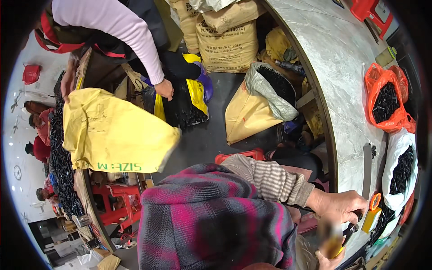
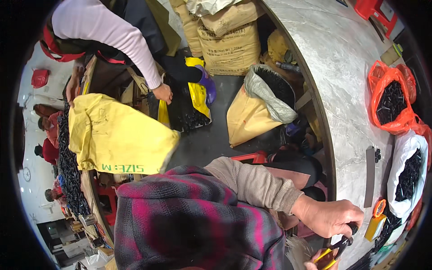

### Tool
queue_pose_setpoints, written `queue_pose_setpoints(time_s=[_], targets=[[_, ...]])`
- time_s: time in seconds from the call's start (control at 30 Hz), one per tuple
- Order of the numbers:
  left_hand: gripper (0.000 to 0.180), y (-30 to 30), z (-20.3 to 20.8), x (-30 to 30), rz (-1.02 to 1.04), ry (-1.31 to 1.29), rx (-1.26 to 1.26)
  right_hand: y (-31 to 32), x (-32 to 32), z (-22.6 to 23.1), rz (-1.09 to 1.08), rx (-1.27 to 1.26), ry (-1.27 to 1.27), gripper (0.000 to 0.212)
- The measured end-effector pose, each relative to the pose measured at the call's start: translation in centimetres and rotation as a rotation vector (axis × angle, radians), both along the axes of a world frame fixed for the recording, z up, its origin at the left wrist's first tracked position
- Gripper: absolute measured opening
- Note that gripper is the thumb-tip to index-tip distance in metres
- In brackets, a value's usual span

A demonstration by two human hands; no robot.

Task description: Assembling a wiring harness by attaching a connector and trimming plastic cable ties.

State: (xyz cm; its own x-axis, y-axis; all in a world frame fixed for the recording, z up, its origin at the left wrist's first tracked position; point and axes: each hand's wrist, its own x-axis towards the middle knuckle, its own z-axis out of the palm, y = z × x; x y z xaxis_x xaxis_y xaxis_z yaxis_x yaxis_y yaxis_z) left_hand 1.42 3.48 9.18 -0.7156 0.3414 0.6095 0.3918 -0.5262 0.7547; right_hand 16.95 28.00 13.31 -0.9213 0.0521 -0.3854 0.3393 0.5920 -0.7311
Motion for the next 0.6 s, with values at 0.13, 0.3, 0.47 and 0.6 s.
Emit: queue_pose_setpoints(time_s=[0.13, 0.3, 0.47, 0.6], targets=[[0.023, 0.2, -0.1, 0.5, -0.035, 0.005, -0.010, -0.1, -1.8, -0.2, 0.017, -0.387, -0.242, 0.065], [0.022, 1.3, -0.7, 0.6, 0.069, 0.021, -0.004, -4.6, -4.1, 1.5, -0.083, -0.060, -0.250, 0.043], [0.019, 0.3, 0.3, -0.1, 0.028, -0.020, 0.014, -2.4, -0.8, -2.6, 0.025, 0.429, 0.595, 0.070], [0.018, -2.0, 0.7, -0.7, 0.024, -0.208, -0.215, -5.6, -3.8, -1.3, 0.282, 0.929, 0.950, 0.066]])
